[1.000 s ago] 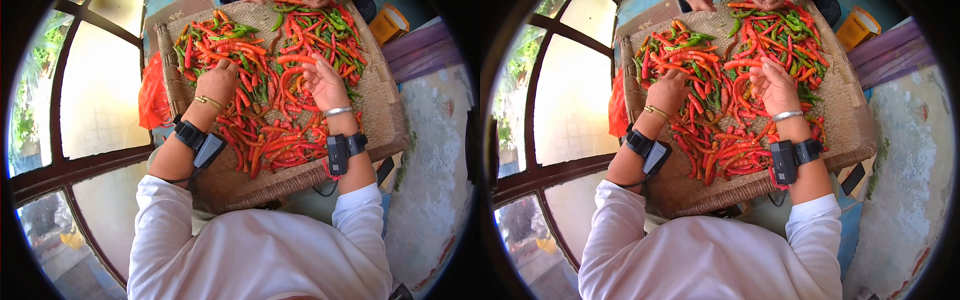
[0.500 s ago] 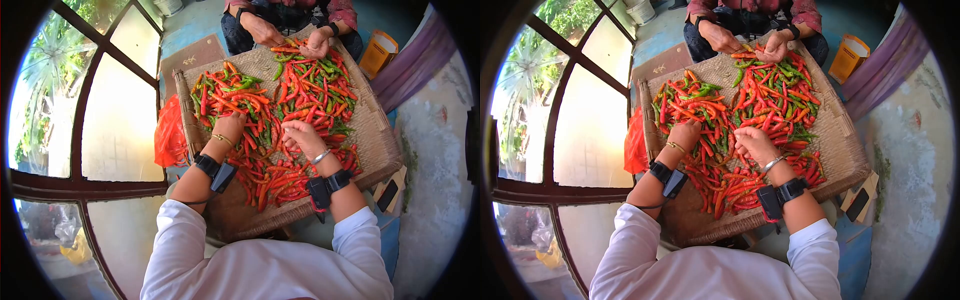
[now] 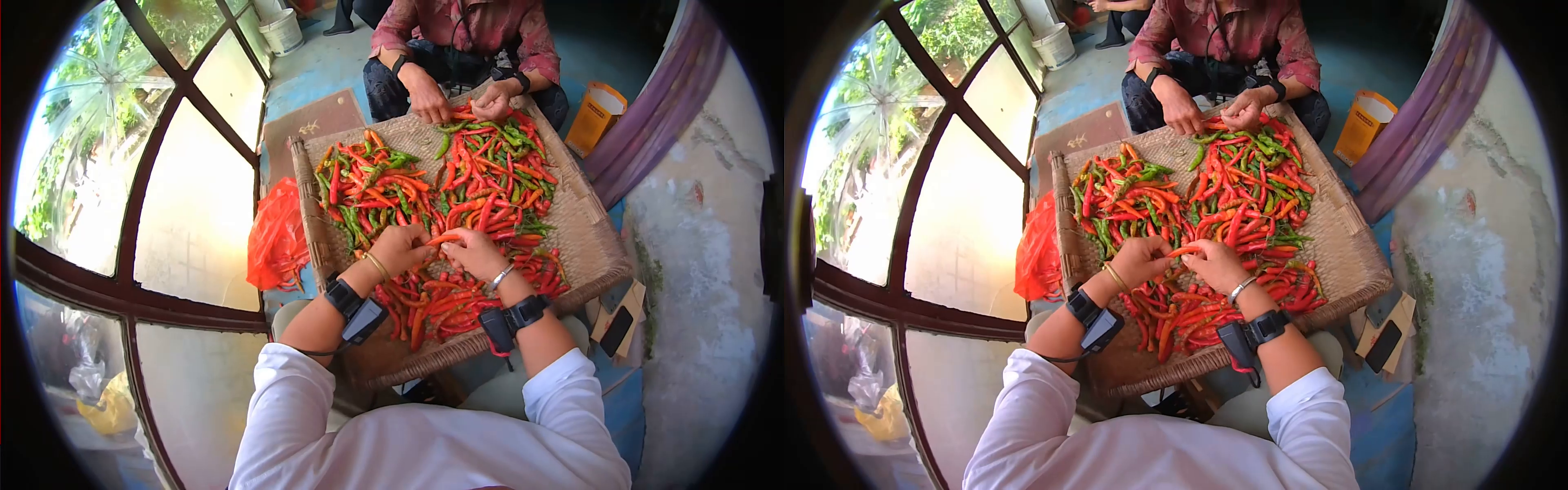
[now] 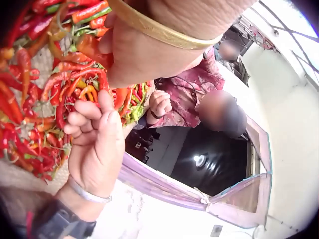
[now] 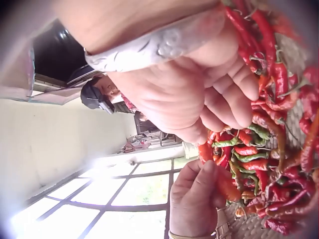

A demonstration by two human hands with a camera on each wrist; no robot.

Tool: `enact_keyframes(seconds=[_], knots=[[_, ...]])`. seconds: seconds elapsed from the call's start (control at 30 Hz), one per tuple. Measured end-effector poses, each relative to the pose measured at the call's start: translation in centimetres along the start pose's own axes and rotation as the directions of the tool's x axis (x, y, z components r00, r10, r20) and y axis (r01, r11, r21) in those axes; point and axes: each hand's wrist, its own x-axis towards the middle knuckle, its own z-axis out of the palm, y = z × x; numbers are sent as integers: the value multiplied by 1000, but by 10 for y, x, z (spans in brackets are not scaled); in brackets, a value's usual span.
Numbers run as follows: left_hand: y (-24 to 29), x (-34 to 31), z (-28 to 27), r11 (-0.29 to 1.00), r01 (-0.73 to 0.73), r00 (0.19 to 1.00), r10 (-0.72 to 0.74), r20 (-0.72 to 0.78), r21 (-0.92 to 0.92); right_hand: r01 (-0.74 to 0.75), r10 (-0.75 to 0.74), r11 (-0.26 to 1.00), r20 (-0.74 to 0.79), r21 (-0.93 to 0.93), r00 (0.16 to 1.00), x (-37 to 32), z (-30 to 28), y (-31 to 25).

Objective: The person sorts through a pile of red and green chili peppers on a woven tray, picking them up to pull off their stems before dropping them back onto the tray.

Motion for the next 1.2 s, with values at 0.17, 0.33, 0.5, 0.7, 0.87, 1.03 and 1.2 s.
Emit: enact_keyframes(seconds=[0.17, 0.33, 0.5, 0.7, 0.87, 1.03, 1.2], knots=[[11, -9, 13, 998, -40, 999, 39, -29, -48, -4, 12, 968, -31, 252, 999, -16, 8, -10], [11, -9, 22, 969, 70, 990, -38, 139, -236, 28, 1, 959, -104, 281, 995, -31, 7, -10], [4, -6, 21, 974, -36, 979, 79, 187, -222, 21, 2, 986, -138, 163, 990, -35, -13, -21], [-10, 12, -2, 961, 29, 992, -62, 113, 275, 412, -115, 685, -469, 602, 876, -13, -53, -27], [-30, 33, 15, 848, -161, 974, 54, 221, 505, 316, 35, 708, -479, 632, 877, -4, -51, -26], [-31, 38, 33, 880, -124, 984, 49, 172, 458, 163, -26, 765, -223, 623, 975, -1, -44, -24], [-30, 35, 50, 787, -56, 970, -103, 220, 615, 146, 10, 787, -250, 599, 968, 0, -40, -25]])
